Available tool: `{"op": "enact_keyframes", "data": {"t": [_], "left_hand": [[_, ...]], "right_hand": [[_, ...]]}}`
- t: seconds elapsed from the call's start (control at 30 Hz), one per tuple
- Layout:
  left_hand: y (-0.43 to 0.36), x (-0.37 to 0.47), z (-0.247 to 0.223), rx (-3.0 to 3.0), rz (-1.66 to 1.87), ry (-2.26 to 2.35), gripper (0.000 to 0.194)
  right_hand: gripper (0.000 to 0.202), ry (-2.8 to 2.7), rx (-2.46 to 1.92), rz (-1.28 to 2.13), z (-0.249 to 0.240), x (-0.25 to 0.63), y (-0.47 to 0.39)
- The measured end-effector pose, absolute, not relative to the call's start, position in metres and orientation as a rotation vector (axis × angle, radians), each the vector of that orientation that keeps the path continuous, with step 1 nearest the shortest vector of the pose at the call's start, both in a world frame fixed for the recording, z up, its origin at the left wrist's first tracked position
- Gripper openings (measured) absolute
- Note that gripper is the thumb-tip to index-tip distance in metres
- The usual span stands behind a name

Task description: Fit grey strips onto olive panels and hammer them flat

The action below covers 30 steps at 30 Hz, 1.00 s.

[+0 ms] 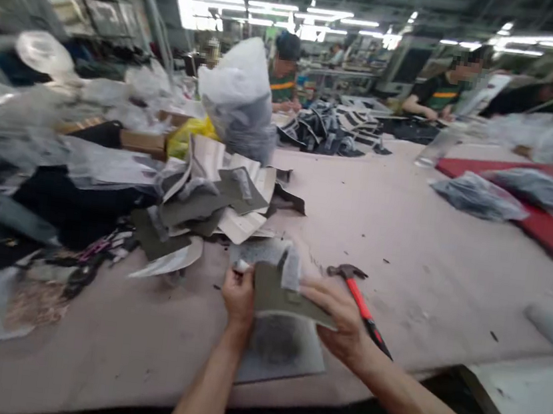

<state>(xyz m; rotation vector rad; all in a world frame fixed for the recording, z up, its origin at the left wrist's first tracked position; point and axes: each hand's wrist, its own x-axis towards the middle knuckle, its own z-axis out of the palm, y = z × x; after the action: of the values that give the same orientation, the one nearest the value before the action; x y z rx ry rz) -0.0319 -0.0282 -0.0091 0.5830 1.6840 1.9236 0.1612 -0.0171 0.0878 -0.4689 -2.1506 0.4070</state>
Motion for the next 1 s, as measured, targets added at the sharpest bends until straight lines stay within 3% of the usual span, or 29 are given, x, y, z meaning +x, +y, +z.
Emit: {"op": "enact_keyframes", "data": {"t": [0.23, 0.53, 1.0], "left_hand": [[-0.031, -0.042, -0.008, 0.802, 1.808, 1.666, 0.031], [0.003, -0.015, 0.012, 0.987, 1.514, 1.294, 0.036], [0.012, -0.012, -0.007, 0.973, 1.439, 1.349, 0.029]], "right_hand": [[0.027, -2.621, -0.618, 0.512, 0.016, 0.199, -0.074], [0.022, -2.611, -0.687, 0.692, 0.017, 0.203, -0.041], [0.019, -2.434, -0.632, 0.821, 0.001, 0.209, -0.04]]}}
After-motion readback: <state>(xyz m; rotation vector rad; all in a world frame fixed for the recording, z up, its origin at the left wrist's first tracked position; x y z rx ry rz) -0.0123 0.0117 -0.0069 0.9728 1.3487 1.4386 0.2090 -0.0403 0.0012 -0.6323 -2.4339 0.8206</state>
